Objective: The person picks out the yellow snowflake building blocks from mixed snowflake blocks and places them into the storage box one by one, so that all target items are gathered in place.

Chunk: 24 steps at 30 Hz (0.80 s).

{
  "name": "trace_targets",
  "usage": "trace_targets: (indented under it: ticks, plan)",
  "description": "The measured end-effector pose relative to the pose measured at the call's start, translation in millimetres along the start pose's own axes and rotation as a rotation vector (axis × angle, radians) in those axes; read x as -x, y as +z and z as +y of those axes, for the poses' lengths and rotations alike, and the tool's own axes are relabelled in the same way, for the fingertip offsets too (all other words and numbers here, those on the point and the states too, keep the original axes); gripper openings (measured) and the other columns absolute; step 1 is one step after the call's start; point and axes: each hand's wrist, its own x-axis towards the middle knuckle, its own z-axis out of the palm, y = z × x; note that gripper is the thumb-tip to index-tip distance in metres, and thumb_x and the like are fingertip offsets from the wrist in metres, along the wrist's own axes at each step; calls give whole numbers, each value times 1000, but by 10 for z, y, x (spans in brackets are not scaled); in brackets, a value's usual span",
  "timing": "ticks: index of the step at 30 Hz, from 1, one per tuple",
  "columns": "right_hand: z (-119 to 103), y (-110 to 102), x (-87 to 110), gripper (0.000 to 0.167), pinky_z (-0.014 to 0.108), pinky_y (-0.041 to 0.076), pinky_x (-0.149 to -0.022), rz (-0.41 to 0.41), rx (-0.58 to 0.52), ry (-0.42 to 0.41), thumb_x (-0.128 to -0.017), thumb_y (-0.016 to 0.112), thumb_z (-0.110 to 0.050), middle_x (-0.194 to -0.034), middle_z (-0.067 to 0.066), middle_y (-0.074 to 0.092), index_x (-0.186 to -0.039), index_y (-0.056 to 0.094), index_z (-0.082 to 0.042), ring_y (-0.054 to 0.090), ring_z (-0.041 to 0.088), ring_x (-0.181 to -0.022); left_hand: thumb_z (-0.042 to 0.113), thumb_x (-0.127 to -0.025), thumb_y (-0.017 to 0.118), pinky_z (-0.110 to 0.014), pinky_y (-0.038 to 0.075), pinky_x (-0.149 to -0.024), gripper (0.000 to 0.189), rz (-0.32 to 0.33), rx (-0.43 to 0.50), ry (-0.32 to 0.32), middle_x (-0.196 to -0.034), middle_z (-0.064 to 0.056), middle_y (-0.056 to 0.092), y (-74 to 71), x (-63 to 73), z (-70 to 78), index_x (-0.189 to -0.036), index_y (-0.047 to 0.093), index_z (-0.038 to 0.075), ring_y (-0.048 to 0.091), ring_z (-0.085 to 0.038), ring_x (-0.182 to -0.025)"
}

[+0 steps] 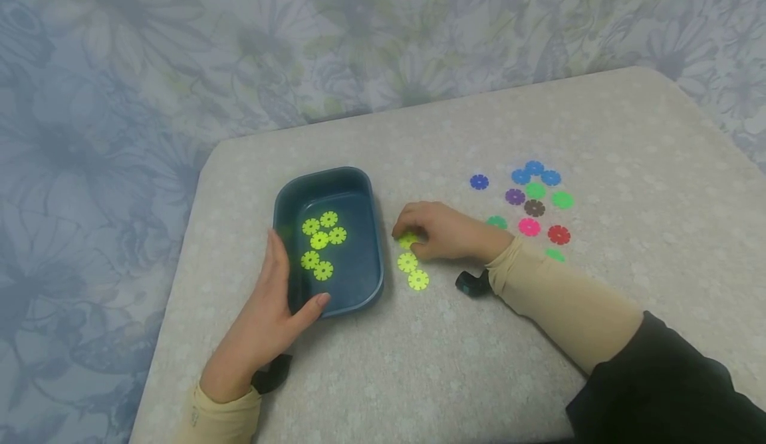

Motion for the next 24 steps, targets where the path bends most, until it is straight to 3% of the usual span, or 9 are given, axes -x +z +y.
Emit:
trace_targets:
  ticks: [5,12,24]
  plan:
    - [4,3,0,38,35,52,-96,-11,24,9,-83,67,0,-117,-1,68,-118,74,-10,60,15,-103,50,-96,69,-66,14,-122,120,-3,0,-1,-167,4,-31,0,2,-4,-160,-28,20,-14,-25,-158]
    - [-14,-9,8,36,36,53,-97,-12,12,85,-85,70,-5,-119,0,67,-121,73,-10,62,16,-105,50,-96,69,-67,14,-121,120,-6,-2,1,-167,4,-31,-3,-4,1,-160,-28,20,-15,-25,-158]
    - [7,6,1,37,36,53,-94,6,28,48,-83,70,-4,-116,0,68,-120,72,-10,61,17,-102,50,-96,70,-67,14,-121,120,-5,-1,0,-167,5,-32,-1,0,-10,-160,-28,21,-15,-24,-158]
